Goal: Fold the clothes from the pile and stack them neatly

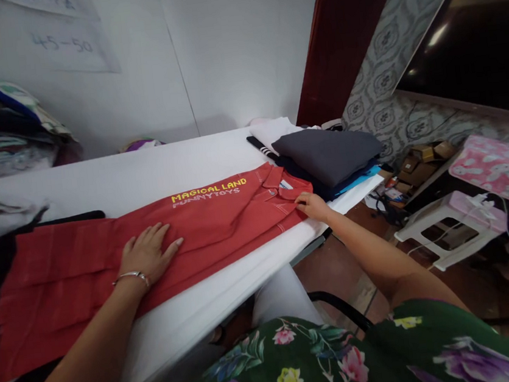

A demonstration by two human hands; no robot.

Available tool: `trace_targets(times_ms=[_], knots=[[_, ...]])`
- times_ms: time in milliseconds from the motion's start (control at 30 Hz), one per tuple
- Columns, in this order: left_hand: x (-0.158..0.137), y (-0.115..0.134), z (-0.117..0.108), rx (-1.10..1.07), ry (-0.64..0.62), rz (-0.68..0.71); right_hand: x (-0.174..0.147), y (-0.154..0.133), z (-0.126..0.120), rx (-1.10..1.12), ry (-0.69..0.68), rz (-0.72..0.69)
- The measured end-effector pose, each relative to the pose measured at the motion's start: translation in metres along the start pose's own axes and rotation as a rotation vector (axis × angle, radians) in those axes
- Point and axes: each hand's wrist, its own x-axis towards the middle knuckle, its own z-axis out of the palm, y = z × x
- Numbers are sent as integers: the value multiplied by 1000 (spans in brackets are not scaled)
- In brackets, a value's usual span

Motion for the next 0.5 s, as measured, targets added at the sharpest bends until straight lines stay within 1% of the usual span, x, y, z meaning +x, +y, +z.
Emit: trace_targets(times_ms=[67, 133, 200, 267, 367, 433, 500], knots=[[-1, 0, 0, 9, 2, -5, -5, 1, 4, -14, 52, -40], [-2, 1, 0, 12, -4, -11, -9, 1, 5, -34, 73, -78], [-3, 2, 0, 9, -9, -15, -8, -2, 4, -48, 51, -90], [-4, 2, 0, 4, -4, -15, -3, -14, 4, -32, 30, -113], [-5, 2, -1, -9, 11, -13, 12, -49, 13, 40, -3, -222], [-5, 2, -1, -22, 15, -15, 26, -78, 28, 73, -30, -281], [-5, 2, -2, -33, 22, -17, 44, -105, 46, 80, -54, -299]])
